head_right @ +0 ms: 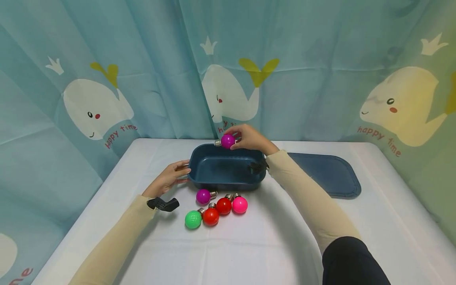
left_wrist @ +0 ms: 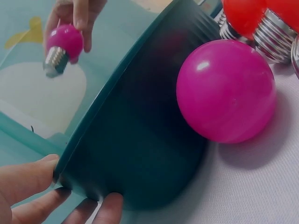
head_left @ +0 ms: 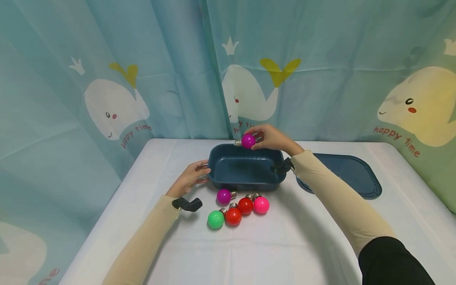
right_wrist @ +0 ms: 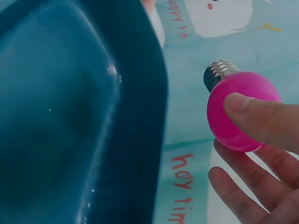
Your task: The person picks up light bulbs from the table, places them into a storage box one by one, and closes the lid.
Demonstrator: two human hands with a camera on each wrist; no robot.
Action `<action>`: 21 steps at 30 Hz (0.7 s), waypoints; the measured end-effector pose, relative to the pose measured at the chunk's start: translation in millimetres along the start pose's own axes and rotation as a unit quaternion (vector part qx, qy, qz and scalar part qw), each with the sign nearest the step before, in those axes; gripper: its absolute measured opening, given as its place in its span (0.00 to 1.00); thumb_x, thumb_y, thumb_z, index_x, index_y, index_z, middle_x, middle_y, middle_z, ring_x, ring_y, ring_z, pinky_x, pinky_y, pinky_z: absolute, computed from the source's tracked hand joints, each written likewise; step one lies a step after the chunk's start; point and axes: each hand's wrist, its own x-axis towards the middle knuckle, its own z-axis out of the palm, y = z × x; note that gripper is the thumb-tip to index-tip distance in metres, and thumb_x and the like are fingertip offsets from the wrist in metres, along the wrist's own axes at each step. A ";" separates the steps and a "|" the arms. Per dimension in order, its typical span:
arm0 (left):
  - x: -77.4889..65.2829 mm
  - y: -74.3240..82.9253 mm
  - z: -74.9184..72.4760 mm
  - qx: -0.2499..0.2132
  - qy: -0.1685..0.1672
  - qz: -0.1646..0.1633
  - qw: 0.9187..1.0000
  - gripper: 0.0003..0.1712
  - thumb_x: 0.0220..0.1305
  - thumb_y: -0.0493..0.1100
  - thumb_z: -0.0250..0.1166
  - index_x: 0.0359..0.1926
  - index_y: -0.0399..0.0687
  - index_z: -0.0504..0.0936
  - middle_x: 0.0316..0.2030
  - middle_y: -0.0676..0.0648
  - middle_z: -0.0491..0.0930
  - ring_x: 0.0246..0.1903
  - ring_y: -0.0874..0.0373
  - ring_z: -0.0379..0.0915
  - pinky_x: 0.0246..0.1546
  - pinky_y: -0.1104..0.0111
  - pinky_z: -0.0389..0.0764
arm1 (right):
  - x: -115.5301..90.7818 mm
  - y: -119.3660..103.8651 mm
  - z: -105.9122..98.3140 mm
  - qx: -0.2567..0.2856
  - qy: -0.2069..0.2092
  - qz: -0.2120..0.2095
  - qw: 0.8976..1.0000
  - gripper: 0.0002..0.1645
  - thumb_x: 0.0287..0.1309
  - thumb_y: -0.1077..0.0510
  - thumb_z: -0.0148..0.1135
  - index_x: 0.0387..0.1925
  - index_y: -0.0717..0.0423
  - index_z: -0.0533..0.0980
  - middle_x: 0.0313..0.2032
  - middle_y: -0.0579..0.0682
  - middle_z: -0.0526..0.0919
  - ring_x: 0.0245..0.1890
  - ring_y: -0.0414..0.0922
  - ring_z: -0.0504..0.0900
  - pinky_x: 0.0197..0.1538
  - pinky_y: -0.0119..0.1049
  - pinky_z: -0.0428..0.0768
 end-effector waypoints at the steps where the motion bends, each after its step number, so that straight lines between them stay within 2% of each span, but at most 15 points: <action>1: 0.2 0.1 0.1 -0.002 -0.001 -0.001 1.000 0.32 0.69 0.38 0.53 0.71 0.39 0.54 0.68 0.34 0.58 0.65 0.41 0.61 0.62 0.52 0.71 | 1.7 0.7 2.0 -0.002 -0.001 0.001 1.000 0.29 0.48 0.68 0.68 0.55 0.62 0.74 0.53 0.61 0.78 0.50 0.56 0.80 0.52 0.46 0.81; 8: 0.8 -1.0 -1.2 -0.005 -0.002 -0.005 1.000 0.32 0.69 0.37 0.54 0.71 0.40 0.55 0.68 0.35 0.59 0.65 0.41 0.62 0.62 0.52 0.70 | 15.3 5.1 17.8 -0.017 -0.005 -0.002 1.000 0.29 0.47 0.67 0.70 0.54 0.62 0.75 0.51 0.61 0.80 0.49 0.55 0.81 0.50 0.44 0.82; 21: 1.7 -4.0 -2.8 -0.008 -0.006 0.003 1.000 0.32 0.69 0.38 0.54 0.71 0.40 0.55 0.68 0.36 0.58 0.64 0.41 0.63 0.63 0.52 0.69 | 34.7 10.3 42.4 -0.021 -0.038 -0.008 0.999 0.28 0.47 0.67 0.69 0.54 0.62 0.76 0.52 0.61 0.80 0.49 0.55 0.81 0.54 0.44 0.80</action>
